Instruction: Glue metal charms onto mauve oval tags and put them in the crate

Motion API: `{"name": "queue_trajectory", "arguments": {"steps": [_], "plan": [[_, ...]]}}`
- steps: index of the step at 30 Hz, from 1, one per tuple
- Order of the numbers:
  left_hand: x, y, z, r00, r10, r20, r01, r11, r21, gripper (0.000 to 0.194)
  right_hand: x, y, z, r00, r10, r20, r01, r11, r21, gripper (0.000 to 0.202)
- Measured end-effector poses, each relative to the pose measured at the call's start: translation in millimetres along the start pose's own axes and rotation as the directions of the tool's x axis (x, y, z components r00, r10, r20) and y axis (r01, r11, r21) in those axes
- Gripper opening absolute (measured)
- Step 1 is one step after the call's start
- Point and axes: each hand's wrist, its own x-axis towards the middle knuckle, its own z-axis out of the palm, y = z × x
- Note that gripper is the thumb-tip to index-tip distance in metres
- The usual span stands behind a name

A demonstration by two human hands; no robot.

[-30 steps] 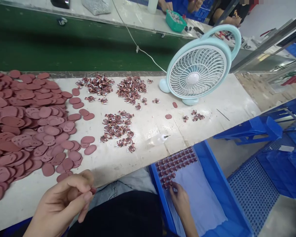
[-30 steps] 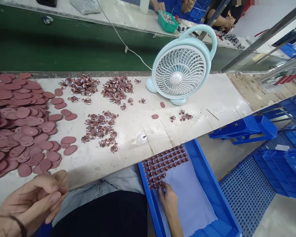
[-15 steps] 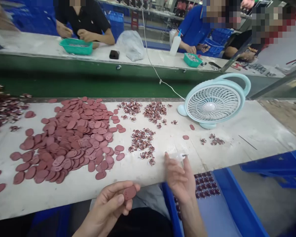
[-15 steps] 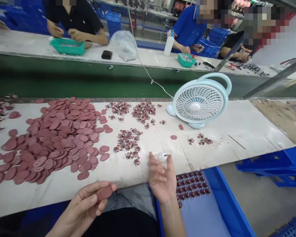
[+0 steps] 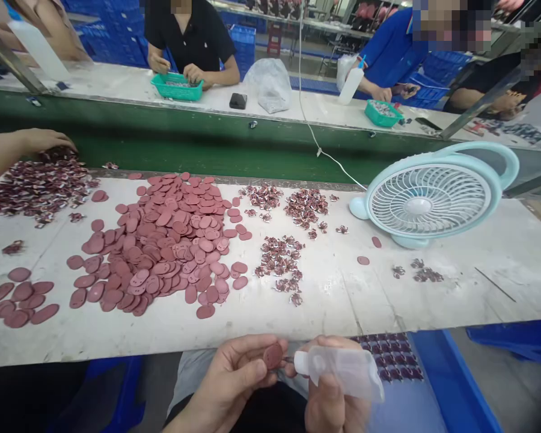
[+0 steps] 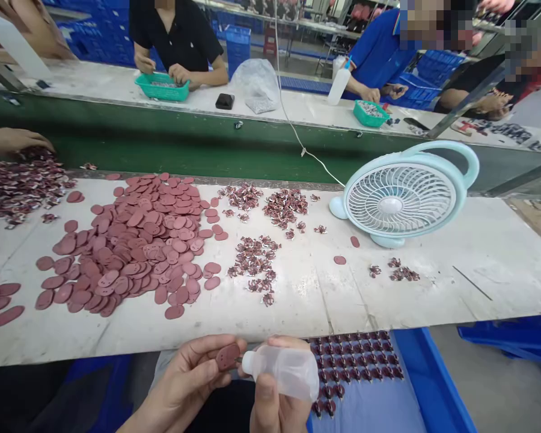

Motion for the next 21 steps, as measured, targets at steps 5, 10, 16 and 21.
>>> {"name": "queue_trajectory", "arguments": {"steps": [5,10,16,21], "plan": [[0.0,0.3,-4.8,1.0,0.012,-0.015,-0.012,1.0,0.011,0.032,2.0,-1.0,11.5,0.972,-0.233,-0.039,0.228,0.969,-0.097,0.029],[1.4,-1.3,-4.6,0.999,0.015,-0.048,-0.014,1.0,0.018,0.033,4.0,-7.4,14.8,0.979,-0.201,-0.017,0.199,0.976,-0.087,0.027],[-1.4,5.4,1.1,0.993,0.021,-0.12,-0.014,0.998,0.064,0.026,2.2,-12.6,22.0,0.985,-0.105,-0.136,0.092,0.991,-0.099,0.025],[-4.5,3.0,8.6,0.985,0.068,-0.162,-0.039,0.984,0.172,0.02,-0.2,-14.3,25.4,0.988,-0.088,-0.126,0.084,0.996,-0.032,0.026]]}}
